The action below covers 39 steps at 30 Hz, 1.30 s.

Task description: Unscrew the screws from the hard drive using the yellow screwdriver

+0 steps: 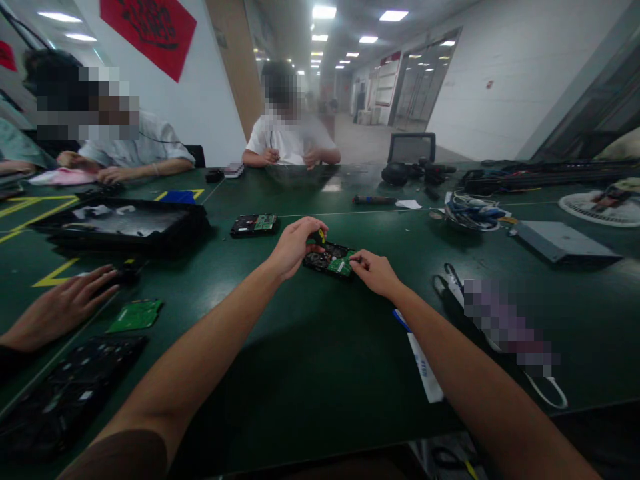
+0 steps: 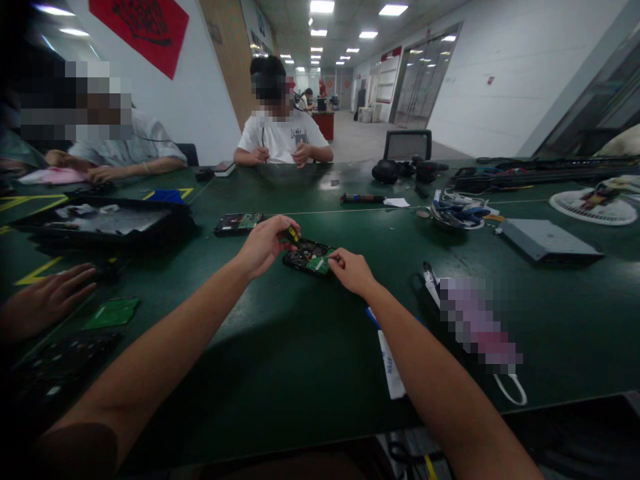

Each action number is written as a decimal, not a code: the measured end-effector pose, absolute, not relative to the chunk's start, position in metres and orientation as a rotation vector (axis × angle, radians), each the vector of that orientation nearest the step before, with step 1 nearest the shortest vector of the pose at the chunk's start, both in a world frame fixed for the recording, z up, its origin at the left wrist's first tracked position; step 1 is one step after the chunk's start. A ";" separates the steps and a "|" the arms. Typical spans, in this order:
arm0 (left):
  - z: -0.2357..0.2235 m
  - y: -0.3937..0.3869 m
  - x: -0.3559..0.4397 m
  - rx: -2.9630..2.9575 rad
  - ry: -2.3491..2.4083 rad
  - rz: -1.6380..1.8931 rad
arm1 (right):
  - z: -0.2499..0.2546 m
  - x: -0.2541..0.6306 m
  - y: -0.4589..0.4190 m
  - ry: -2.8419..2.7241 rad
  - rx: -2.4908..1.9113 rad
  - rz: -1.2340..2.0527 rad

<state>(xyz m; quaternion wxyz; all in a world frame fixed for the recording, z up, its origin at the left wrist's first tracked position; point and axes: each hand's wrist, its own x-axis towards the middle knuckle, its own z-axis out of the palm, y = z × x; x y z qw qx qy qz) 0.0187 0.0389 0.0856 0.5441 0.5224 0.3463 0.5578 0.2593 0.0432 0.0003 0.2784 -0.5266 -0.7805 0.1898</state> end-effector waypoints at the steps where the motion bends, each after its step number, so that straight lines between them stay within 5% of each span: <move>1: 0.085 0.039 0.019 1.232 0.808 1.310 | 0.001 0.259 0.043 -2.098 -1.414 0.514; 39: 0.088 0.037 0.021 1.307 0.797 1.266 | 0.000 0.260 0.044 -2.103 -1.442 0.515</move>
